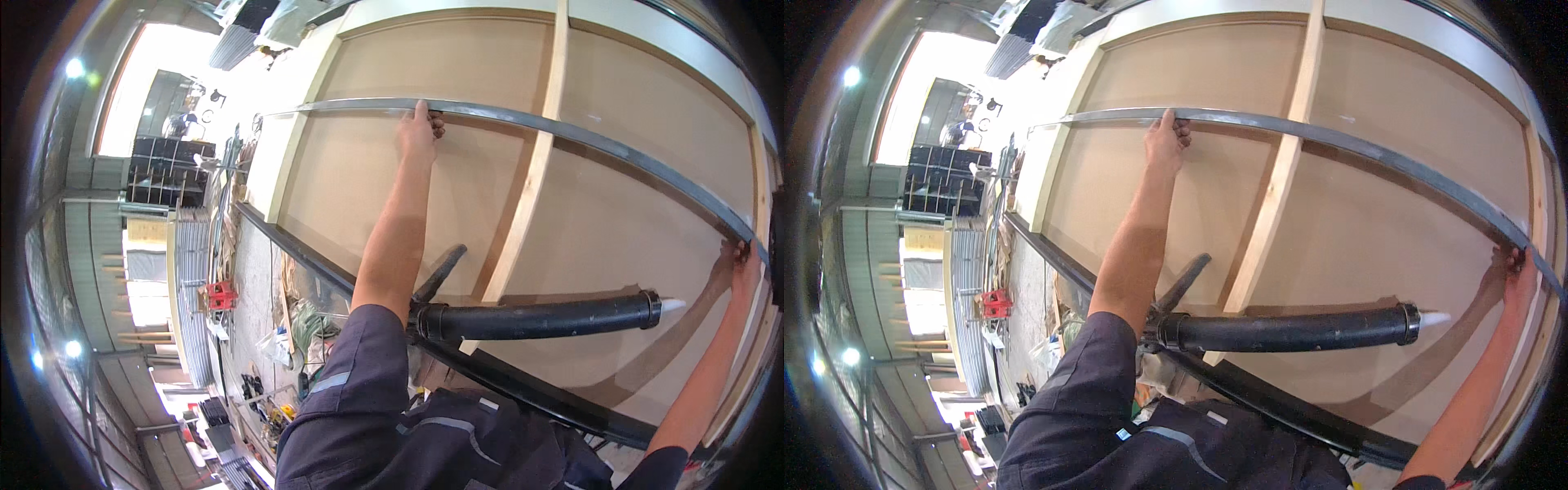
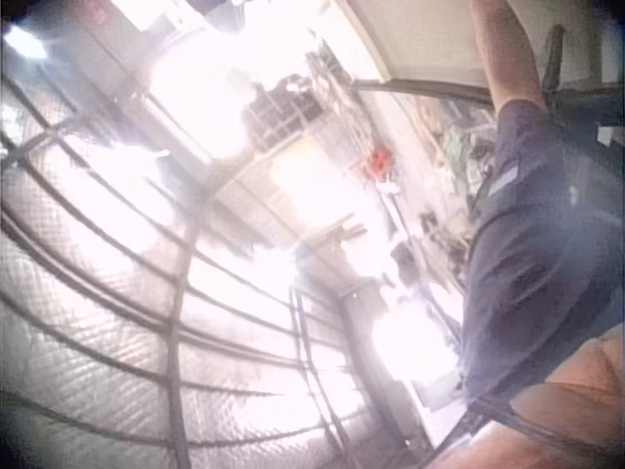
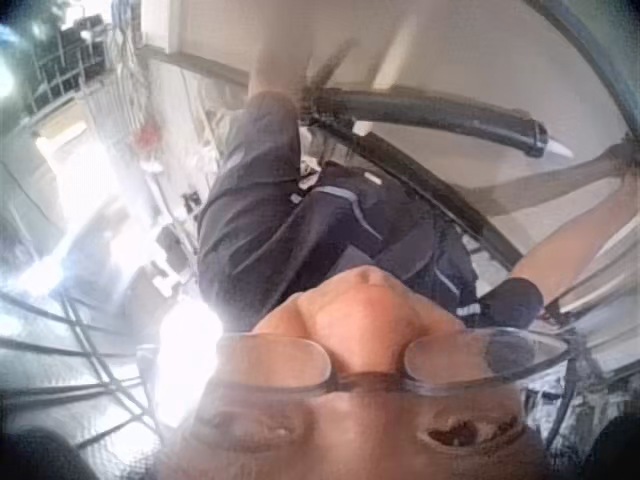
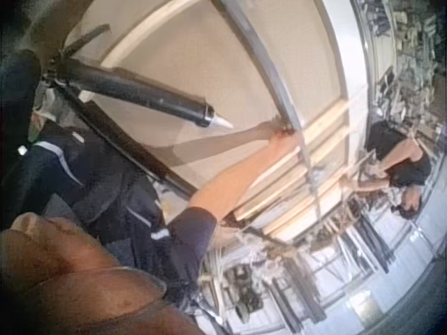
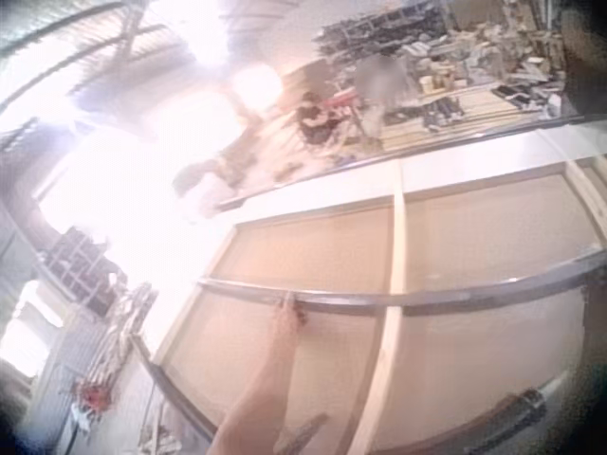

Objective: The person assembles a large wooden frame by positioning metal strips and using a nail gun to fasten components. They retrieve nails from a box, align the frame, and apply adhesive with a caulking gun to secure joints.

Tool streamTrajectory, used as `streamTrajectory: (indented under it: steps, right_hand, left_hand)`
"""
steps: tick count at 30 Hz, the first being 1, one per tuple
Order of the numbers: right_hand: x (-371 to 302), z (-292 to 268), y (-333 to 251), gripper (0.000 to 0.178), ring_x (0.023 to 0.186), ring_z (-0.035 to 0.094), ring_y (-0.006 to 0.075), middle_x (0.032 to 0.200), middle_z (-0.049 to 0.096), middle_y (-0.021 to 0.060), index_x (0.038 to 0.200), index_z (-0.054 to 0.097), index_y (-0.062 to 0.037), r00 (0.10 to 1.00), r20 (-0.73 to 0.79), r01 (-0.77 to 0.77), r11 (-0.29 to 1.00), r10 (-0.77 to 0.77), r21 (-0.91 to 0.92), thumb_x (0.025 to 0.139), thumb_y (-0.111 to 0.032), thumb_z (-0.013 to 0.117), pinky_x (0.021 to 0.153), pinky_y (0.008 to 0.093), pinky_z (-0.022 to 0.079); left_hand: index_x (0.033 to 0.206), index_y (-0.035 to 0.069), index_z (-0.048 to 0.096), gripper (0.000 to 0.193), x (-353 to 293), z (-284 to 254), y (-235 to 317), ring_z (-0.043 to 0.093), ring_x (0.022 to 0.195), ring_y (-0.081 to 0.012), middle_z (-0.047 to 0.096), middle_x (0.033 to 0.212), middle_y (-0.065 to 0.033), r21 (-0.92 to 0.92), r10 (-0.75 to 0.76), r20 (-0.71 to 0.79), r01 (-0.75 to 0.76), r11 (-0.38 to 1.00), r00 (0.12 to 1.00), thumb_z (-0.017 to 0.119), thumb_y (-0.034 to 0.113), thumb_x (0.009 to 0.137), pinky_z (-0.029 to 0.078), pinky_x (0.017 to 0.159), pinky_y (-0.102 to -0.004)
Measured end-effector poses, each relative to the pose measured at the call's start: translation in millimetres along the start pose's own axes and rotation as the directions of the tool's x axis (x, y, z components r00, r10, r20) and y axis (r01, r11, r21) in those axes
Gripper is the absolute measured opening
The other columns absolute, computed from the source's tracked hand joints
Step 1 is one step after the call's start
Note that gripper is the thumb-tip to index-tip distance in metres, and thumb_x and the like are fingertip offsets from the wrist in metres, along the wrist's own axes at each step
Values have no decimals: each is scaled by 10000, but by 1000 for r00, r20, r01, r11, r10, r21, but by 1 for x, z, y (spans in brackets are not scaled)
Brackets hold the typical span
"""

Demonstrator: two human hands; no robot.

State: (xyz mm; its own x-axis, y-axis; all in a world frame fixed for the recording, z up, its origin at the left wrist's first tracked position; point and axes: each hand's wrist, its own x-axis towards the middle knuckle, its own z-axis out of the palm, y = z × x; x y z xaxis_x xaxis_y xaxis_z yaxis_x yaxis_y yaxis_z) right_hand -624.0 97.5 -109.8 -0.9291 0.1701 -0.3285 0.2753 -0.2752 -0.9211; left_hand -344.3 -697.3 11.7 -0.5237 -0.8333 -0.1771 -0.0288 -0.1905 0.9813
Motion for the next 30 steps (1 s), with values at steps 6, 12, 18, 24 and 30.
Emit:
streamTrajectory:
  steps: [6,12,18,24,30]
  right_hand:
    - [-40,69,17,195,763,603,129,900,623,40,1160,585,-55,997,68,-27,999,26,25,1011,-181,591,604,250,498]
    - [-86,123,-4,163,717,593,118,886,638,32,1098,613,-50,995,62,-82,996,84,-27,1019,-188,577,600,245,492]
    - [-58,94,-3,207,781,594,117,941,660,40,1123,626,-37,972,216,-65,993,87,-103,1020,-208,570,632,232,480]
    - [-65,102,-2,238,780,603,125,1001,687,57,1174,619,-48,984,173,-23,992,44,-121,1016,-221,581,652,252,487]
    - [-109,121,-2,274,713,591,132,919,669,46,1121,625,-69,991,114,-42,980,65,-194,1049,-307,510,600,252,467]
  left_hand:
    - [1041,10,526,271,16,-44,6,549,582,-159,611,803,-91,18,4,-69,-3,1000,998,534,281,1033,454,464,-303]
    - [1033,-28,528,325,41,-53,5,590,589,-186,631,778,-127,76,54,-114,-45,996,992,479,292,1048,495,474,-326]
    - [1123,-23,539,318,31,-37,7,618,667,-212,659,866,-139,16,27,-99,-25,1000,995,459,276,1050,545,564,-349]
    - [1150,-24,546,300,22,-53,7,648,724,-224,680,935,-157,-6,28,-45,-28,1000,999,473,245,1037,566,626,-341]
    - [1112,-17,577,330,46,-64,-13,656,782,-242,670,978,-154,1,66,-2,-66,998,998,531,295,1015,580,702,-359]
